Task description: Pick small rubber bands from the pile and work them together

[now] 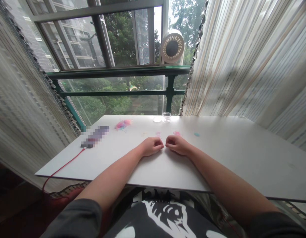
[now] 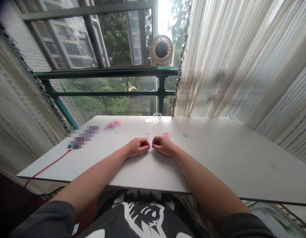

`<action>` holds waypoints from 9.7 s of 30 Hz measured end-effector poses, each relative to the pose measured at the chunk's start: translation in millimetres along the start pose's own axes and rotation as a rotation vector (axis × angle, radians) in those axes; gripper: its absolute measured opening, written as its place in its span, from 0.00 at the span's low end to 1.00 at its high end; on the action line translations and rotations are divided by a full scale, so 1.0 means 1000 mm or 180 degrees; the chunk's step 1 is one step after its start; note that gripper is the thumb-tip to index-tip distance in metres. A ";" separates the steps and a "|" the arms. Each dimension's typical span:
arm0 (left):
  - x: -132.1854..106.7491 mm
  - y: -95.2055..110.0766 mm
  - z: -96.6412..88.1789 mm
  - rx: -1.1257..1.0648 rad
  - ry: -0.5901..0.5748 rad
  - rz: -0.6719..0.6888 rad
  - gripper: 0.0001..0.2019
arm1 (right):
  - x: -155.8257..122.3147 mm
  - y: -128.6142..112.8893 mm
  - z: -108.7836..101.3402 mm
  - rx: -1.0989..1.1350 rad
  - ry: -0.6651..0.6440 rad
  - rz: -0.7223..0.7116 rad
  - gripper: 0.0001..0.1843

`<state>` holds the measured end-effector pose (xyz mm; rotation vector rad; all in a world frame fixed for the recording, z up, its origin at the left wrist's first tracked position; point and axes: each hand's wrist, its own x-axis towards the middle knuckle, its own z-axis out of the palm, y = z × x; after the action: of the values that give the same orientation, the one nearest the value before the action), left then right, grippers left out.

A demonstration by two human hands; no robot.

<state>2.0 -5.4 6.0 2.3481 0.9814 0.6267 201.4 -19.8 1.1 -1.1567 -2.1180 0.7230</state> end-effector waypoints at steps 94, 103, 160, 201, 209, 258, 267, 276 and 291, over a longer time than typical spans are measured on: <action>-0.001 0.000 -0.001 -0.0047 -0.0094 0.0010 0.11 | 0.000 0.002 0.000 0.0007 -0.0089 0.0131 0.06; -0.001 -0.001 -0.001 -0.0061 -0.0118 -0.0034 0.11 | 0.000 0.001 -0.001 0.0066 -0.0094 0.0131 0.07; -0.001 -0.002 -0.001 -0.0128 -0.0139 -0.0037 0.11 | 0.000 0.000 -0.002 0.0016 -0.0099 0.0148 0.07; 0.000 -0.004 0.000 -0.0092 -0.0154 -0.0037 0.11 | 0.000 -0.001 -0.002 -0.0003 -0.0110 0.0180 0.07; 0.000 -0.005 -0.003 -0.0081 -0.0232 -0.0003 0.11 | 0.000 0.002 -0.001 0.0010 -0.0120 0.0146 0.08; -0.002 0.000 -0.002 -0.0137 -0.0130 -0.0067 0.11 | 0.000 0.002 -0.001 0.0094 -0.0109 0.0187 0.08; -0.001 0.000 -0.002 -0.0156 -0.0145 -0.0047 0.11 | 0.000 -0.001 -0.002 0.0133 -0.0116 0.0186 0.08; -0.001 -0.001 -0.001 -0.0161 -0.0135 -0.0081 0.11 | 0.000 0.002 -0.001 0.0157 -0.0104 0.0167 0.08; -0.001 -0.002 -0.002 -0.0138 -0.0124 -0.0006 0.11 | -0.001 0.001 -0.002 0.0090 -0.0112 0.0194 0.08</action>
<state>-0.8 -4.5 5.7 2.3124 0.9437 0.5936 203.6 -19.7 1.1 -1.2058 -2.1025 0.8041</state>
